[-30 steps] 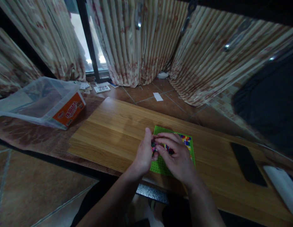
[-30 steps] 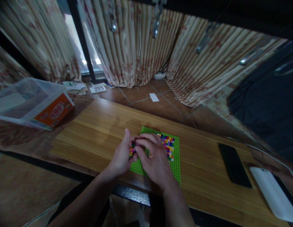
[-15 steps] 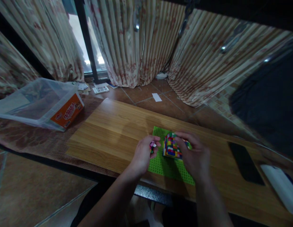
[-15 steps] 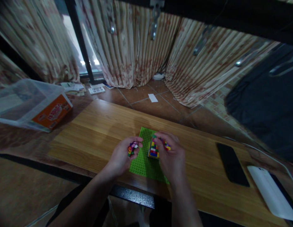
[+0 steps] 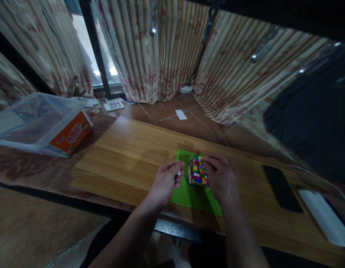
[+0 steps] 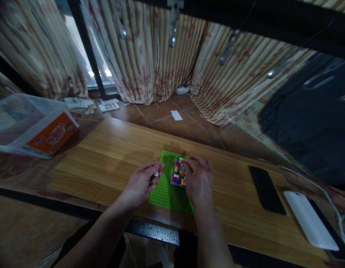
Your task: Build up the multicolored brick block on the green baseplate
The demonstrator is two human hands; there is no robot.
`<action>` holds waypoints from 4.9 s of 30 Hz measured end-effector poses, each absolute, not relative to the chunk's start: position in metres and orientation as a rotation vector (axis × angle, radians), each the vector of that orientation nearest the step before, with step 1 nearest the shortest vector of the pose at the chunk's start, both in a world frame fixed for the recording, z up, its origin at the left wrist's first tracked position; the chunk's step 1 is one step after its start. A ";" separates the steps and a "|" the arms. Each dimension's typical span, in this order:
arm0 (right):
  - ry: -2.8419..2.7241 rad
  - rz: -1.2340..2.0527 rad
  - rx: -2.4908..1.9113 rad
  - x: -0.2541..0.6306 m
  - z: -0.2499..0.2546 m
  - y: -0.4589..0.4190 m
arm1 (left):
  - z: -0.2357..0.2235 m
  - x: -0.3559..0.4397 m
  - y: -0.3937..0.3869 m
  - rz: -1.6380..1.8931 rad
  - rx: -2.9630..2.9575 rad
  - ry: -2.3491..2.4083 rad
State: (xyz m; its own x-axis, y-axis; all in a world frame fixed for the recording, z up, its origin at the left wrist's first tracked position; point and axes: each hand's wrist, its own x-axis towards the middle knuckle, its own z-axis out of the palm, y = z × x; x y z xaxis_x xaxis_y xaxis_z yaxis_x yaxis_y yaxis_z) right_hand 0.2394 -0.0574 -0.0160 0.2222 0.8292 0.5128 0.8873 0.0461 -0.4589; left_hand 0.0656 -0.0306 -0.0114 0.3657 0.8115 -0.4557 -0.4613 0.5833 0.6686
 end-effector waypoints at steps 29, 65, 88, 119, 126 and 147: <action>-1.193 0.401 -1.843 0.241 -0.021 -0.048 | -0.015 0.066 -0.030 0.907 0.517 0.850; -1.757 0.187 -1.435 0.200 -0.006 -0.064 | -0.009 0.064 -0.032 0.803 0.428 0.696; -1.558 0.004 -1.765 0.255 -0.013 -0.060 | -0.008 0.065 -0.029 0.898 0.373 0.875; -1.369 0.135 -1.780 0.258 -0.016 -0.057 | -0.011 0.062 -0.028 0.929 0.418 0.813; -1.300 0.257 -1.851 0.250 -0.019 -0.051 | -0.013 0.062 -0.028 0.927 0.428 0.827; -1.259 0.190 -1.688 0.246 -0.016 -0.053 | -0.009 0.063 -0.028 0.868 0.395 0.842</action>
